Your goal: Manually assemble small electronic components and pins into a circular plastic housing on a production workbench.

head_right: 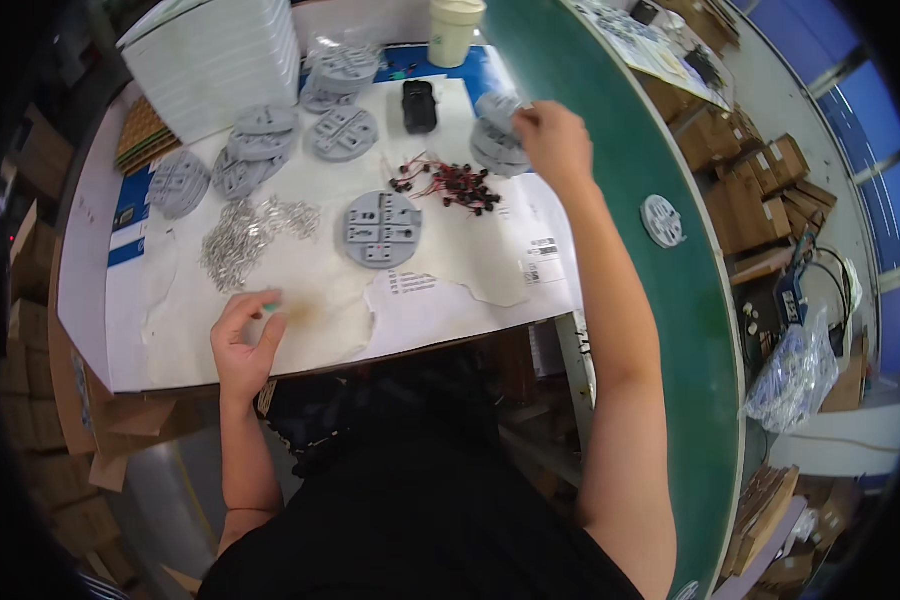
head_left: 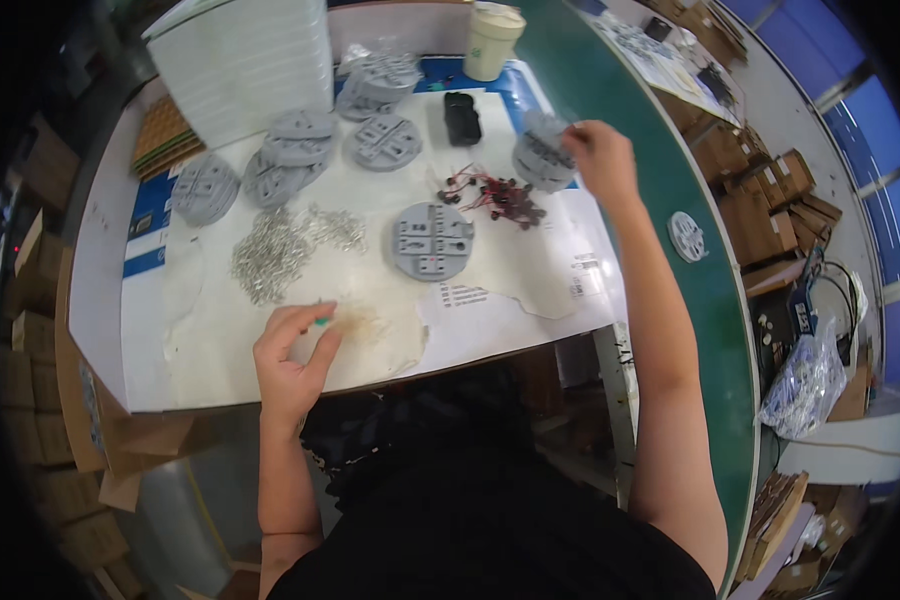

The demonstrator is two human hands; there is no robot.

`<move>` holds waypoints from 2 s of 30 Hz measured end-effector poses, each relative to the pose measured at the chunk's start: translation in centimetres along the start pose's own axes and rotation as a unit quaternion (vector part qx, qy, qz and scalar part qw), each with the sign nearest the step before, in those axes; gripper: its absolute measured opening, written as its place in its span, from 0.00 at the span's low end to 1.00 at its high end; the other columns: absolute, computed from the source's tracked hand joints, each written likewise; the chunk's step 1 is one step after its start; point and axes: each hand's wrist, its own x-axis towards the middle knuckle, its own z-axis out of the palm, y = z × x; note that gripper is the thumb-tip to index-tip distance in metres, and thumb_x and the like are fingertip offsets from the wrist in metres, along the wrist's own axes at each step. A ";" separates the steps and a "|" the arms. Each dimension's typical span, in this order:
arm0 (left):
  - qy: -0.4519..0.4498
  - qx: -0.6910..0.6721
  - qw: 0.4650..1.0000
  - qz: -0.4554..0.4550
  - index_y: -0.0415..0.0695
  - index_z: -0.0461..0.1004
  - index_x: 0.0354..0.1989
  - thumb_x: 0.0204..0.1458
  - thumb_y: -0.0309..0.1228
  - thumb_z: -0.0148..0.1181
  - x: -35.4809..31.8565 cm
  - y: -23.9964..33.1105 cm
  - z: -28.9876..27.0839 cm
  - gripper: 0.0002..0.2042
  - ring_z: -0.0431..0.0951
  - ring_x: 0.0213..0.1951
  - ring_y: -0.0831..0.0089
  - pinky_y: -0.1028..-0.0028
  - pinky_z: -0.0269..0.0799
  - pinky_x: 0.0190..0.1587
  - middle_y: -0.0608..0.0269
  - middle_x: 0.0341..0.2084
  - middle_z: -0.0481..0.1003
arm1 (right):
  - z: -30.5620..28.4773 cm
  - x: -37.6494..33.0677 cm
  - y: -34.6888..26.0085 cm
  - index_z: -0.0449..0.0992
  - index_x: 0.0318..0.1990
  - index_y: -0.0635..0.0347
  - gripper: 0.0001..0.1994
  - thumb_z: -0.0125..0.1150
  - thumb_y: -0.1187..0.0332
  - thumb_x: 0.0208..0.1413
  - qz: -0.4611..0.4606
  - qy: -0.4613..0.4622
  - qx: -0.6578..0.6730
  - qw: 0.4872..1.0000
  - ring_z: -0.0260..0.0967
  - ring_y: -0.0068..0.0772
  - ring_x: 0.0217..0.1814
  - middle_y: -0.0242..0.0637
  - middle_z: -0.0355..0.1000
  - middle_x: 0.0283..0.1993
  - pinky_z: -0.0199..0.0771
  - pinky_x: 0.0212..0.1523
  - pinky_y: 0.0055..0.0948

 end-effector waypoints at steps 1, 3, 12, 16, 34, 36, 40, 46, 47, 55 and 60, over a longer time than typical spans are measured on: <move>0.027 0.001 1.000 0.003 0.40 0.84 0.50 0.50 0.26 0.76 -0.3 -0.3 -0.3 0.18 0.80 0.46 0.65 0.70 0.73 0.47 0.58 0.40 0.83 | -0.6 -0.5 -1.3 0.85 0.42 0.62 0.09 0.70 0.66 0.58 -0.006 -0.010 0.006 1.000 0.79 0.43 0.38 0.42 0.81 0.36 0.79 0.42 0.36; 0.055 0.026 0.998 0.014 0.41 0.82 0.54 0.47 0.28 0.78 -0.6 -0.9 -0.7 0.23 0.79 0.49 0.63 0.68 0.73 0.50 0.56 0.45 0.81 | -2.4 -2.2 -5.2 0.85 0.40 0.61 0.05 0.67 0.74 0.57 -0.083 -0.022 0.030 0.996 0.81 0.43 0.40 0.42 0.80 0.37 0.80 0.43 0.34; -0.087 0.129 0.987 0.040 0.46 0.72 0.69 0.34 0.36 0.85 -0.1 0.6 -0.8 0.46 0.72 0.62 0.50 0.57 0.70 0.64 0.49 0.64 0.69 | 3.0 -11.3 -14.9 0.85 0.40 0.59 0.08 0.71 0.77 0.52 -0.298 -0.372 0.153 0.866 0.80 0.45 0.42 0.42 0.80 0.39 0.81 0.44 0.37; -0.126 0.152 0.980 0.015 0.45 0.70 0.70 0.31 0.34 0.86 -0.3 0.0 -0.3 0.50 0.71 0.64 0.51 0.60 0.69 0.67 0.51 0.64 0.68 | 7.3 -9.8 -17.8 0.86 0.37 0.57 0.07 0.72 0.66 0.54 -0.144 -0.293 0.062 0.943 0.81 0.49 0.44 0.44 0.81 0.41 0.81 0.45 0.44; -0.103 0.109 0.989 0.016 0.46 0.72 0.65 0.32 0.41 0.86 0.4 0.1 0.8 0.46 0.72 0.60 0.53 0.58 0.70 0.64 0.54 0.58 0.72 | 9.9 -6.8 -19.0 0.84 0.35 0.63 0.07 0.67 0.69 0.54 -0.108 -0.351 0.082 0.927 0.82 0.47 0.40 0.47 0.83 0.37 0.81 0.45 0.41; -0.103 0.106 0.989 0.016 0.47 0.72 0.65 0.33 0.42 0.85 0.4 0.1 0.8 0.45 0.73 0.60 0.52 0.57 0.69 0.64 0.55 0.59 0.72 | 9.7 -6.7 -18.7 0.84 0.36 0.63 0.06 0.68 0.70 0.54 -0.107 -0.364 0.115 0.918 0.82 0.46 0.40 0.46 0.83 0.36 0.81 0.45 0.40; -0.098 0.109 0.989 0.012 0.48 0.72 0.66 0.34 0.45 0.85 0.2 -0.1 0.9 0.45 0.73 0.60 0.52 0.57 0.69 0.64 0.55 0.59 0.72 | 9.5 -6.9 -18.3 0.85 0.41 0.64 0.08 0.69 0.73 0.54 -0.062 -0.392 0.146 0.906 0.81 0.32 0.38 0.41 0.83 0.35 0.79 0.44 0.31; -0.092 0.122 0.988 0.002 0.49 0.71 0.66 0.36 0.48 0.83 -0.2 -0.1 1.1 0.45 0.72 0.61 0.52 0.57 0.69 0.64 0.55 0.59 0.72 | 9.0 -7.2 -18.4 0.88 0.43 0.62 0.10 0.70 0.71 0.54 -0.079 -0.386 0.117 0.912 0.83 0.38 0.38 0.43 0.85 0.36 0.81 0.45 0.35; -0.092 0.125 0.988 0.001 0.49 0.71 0.67 0.36 0.48 0.83 -0.2 -0.1 1.1 0.45 0.72 0.62 0.52 0.57 0.69 0.64 0.55 0.60 0.72 | 8.9 -7.3 -18.6 0.88 0.43 0.62 0.10 0.70 0.71 0.54 -0.075 -0.379 0.128 0.913 0.83 0.36 0.38 0.43 0.85 0.36 0.81 0.45 0.34; -0.087 0.131 0.987 0.020 0.49 0.71 0.67 0.37 0.48 0.83 -0.2 -0.1 1.0 0.45 0.72 0.62 0.52 0.57 0.69 0.64 0.55 0.60 0.72 | 8.4 -6.9 -19.2 0.88 0.43 0.63 0.10 0.73 0.70 0.54 -0.059 -0.402 0.130 0.904 0.76 0.23 0.34 0.37 0.84 0.34 0.77 0.40 0.28; -0.072 0.131 0.988 0.036 0.44 0.72 0.65 0.32 0.45 0.86 -0.2 -0.3 1.3 0.47 0.73 0.60 0.52 0.57 0.70 0.63 0.53 0.58 0.73 | 8.3 -7.3 -19.4 0.87 0.42 0.64 0.11 0.73 0.68 0.54 -0.039 -0.355 0.163 0.920 0.76 0.23 0.34 0.36 0.84 0.33 0.77 0.40 0.28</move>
